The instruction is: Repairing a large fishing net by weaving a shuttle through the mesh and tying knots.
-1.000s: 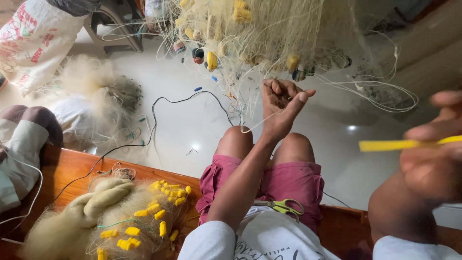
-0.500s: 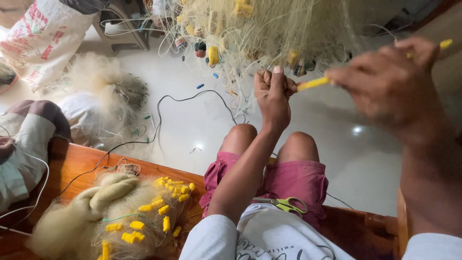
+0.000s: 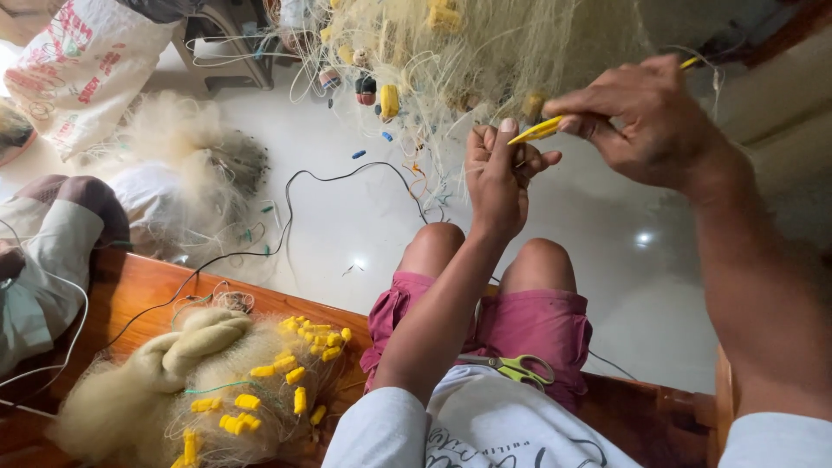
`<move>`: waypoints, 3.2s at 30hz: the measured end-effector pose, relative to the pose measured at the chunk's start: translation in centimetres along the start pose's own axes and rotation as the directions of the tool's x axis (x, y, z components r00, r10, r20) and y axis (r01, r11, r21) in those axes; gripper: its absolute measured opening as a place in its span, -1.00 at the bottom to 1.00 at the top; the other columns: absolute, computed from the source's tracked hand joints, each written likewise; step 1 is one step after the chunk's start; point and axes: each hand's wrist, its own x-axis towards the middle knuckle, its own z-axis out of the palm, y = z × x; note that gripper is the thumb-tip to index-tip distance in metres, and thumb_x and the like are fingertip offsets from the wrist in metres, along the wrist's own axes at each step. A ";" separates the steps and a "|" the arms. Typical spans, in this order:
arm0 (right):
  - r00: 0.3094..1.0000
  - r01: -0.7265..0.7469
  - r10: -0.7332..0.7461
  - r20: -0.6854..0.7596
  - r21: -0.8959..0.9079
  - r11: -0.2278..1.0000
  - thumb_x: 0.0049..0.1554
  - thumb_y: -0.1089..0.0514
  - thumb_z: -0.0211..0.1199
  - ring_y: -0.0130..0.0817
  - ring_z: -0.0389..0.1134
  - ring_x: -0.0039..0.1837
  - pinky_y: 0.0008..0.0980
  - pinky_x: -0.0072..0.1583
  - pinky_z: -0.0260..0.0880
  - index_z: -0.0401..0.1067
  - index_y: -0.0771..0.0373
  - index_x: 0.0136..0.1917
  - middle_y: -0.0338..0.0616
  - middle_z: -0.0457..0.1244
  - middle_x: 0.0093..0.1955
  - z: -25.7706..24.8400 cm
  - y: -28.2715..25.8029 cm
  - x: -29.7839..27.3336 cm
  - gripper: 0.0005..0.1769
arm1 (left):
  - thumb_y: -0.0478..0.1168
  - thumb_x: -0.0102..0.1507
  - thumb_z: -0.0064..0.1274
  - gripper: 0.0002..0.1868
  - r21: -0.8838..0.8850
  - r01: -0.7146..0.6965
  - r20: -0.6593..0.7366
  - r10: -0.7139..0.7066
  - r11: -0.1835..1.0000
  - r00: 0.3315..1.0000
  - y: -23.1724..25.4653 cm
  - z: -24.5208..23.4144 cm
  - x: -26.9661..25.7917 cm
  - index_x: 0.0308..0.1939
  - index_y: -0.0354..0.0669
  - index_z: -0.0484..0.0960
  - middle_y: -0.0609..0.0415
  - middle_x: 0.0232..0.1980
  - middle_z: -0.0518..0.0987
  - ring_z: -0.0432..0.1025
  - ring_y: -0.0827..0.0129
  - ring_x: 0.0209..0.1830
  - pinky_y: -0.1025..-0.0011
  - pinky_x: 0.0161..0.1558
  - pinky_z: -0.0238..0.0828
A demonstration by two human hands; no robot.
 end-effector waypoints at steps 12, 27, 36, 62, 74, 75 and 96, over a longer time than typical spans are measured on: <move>0.905 0.061 0.212 -0.367 0.608 0.791 0.49 0.43 -0.08 -0.32 0.21 -0.04 -0.22 0.31 0.22 0.13 0.37 0.26 0.00 0.18 0.05 -2.3 -4.9 -3.2 -0.89 | -0.39 0.26 -0.01 -0.69 0.172 -0.068 0.159 0.040 0.983 0.986 -0.6 -1.9 -1.0 -0.18 -0.12 0.12 0.10 -0.24 0.28 0.34 0.42 -0.28 0.25 0.08 0.49; 0.881 -0.473 0.385 0.274 0.504 0.723 0.28 0.28 0.16 -0.51 -0.14 -0.56 -0.45 -0.49 -0.18 0.52 0.42 0.03 -0.25 0.07 -0.54 -4.4 -5.8 0.0 -0.83 | -0.41 0.25 -0.01 -0.67 0.236 -0.124 0.192 0.079 0.964 0.978 0.4 -0.6 -2.2 -0.17 -0.09 0.11 0.17 -0.29 0.22 0.26 0.48 -0.31 0.34 0.07 0.48; 0.931 -0.314 0.359 0.059 0.632 0.708 0.47 0.39 0.07 -0.53 -0.11 -0.36 -0.50 -0.31 -0.13 0.47 0.52 0.18 -0.23 0.08 -0.29 -2.6 -5.4 2.9 -0.82 | -0.42 0.25 -0.03 -0.68 0.231 -0.144 0.189 0.101 0.962 0.977 0.9 0.4 -2.5 -0.18 -0.09 0.11 0.16 -0.29 0.22 0.27 0.46 -0.29 0.29 0.10 0.46; 0.968 -0.143 0.219 -0.121 0.453 0.880 0.43 0.44 0.25 -0.29 0.20 -0.30 -0.34 -0.23 0.17 0.52 0.67 0.13 0.17 0.37 -0.08 -3.4 -6.4 0.9 -0.86 | -0.31 0.38 0.05 -0.80 0.113 0.046 0.221 -0.070 0.993 0.973 1.2 -2.6 0.0 0.04 -0.36 0.52 0.01 -0.14 0.51 0.53 0.30 -0.09 0.36 0.15 0.49; 0.979 -0.158 0.119 0.164 0.249 0.956 0.12 -0.21 0.12 -0.29 0.12 -0.46 -0.30 -0.38 0.15 0.54 0.28 0.06 -0.16 0.28 -0.28 -3.6 -9.3 -2.0 -0.46 | -0.42 0.24 0.20 -0.72 0.258 -0.174 0.203 0.123 0.950 0.971 1.0 -1.4 -0.8 -0.08 -0.21 0.39 0.05 0.07 0.50 0.42 0.52 -0.07 0.57 0.05 0.41; 0.978 -0.177 0.152 0.141 0.186 0.966 0.20 -0.10 0.12 -0.31 0.19 -0.44 -0.30 -0.38 0.20 0.58 0.24 0.02 -0.13 0.32 -0.18 -3.2 -8.8 -2.3 -0.59 | -0.36 0.29 0.14 -0.79 0.241 -0.168 0.183 0.125 0.956 0.975 1.1 -1.4 -0.8 -0.08 -0.25 0.43 0.02 0.02 0.52 0.45 0.42 -0.05 0.46 0.10 0.43; 0.952 0.030 0.076 -0.298 0.335 0.942 0.35 0.48 0.34 -0.33 0.11 -0.20 -0.38 -0.20 0.12 0.51 0.59 0.21 0.08 0.15 0.00 2.6 -0.7 -0.5 -0.83 | -0.24 0.40 -0.11 -0.82 -0.197 0.224 0.146 -0.198 0.955 0.969 1.1 -0.4 1.0 -0.20 -0.32 0.44 -0.07 -0.28 0.54 0.40 0.40 -0.41 0.42 -0.14 0.50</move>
